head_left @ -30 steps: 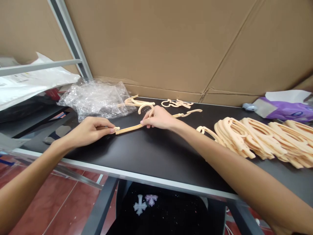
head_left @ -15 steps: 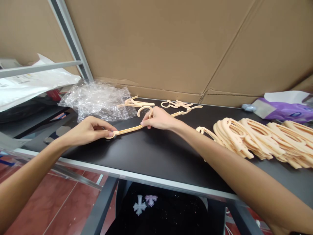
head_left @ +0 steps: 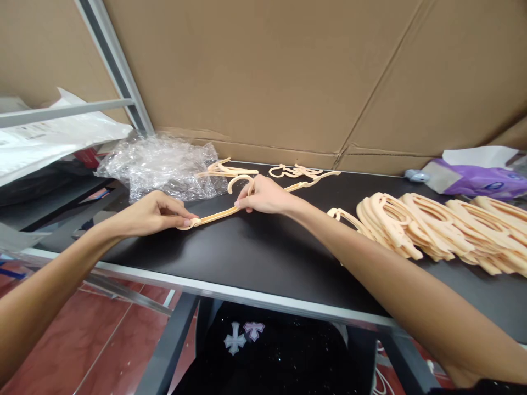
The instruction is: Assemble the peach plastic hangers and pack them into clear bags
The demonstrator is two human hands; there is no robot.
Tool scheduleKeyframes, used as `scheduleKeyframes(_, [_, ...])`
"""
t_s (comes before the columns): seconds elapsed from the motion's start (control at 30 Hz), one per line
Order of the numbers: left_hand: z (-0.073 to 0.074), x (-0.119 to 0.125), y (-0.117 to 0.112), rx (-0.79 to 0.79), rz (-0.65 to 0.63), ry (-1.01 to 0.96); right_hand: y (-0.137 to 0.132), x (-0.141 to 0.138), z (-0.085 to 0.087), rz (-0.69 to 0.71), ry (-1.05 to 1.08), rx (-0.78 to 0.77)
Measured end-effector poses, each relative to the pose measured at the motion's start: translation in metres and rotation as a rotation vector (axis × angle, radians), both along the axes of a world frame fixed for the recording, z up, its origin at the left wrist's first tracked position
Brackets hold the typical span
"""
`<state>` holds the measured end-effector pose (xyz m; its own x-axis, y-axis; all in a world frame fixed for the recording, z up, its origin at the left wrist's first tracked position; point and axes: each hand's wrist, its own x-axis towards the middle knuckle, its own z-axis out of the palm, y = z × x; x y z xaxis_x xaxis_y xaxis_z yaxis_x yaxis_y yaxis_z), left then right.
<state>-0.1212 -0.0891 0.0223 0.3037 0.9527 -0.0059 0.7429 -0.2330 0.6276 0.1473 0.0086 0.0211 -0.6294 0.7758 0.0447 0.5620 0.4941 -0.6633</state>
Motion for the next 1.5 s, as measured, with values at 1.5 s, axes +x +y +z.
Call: scheduleKeyframes(1.5, [-0.008, 0.016, -0.014, 0.438, -0.067, 0.391, 0.007, 0.004, -0.002, -0.004, 0.039, -0.1])
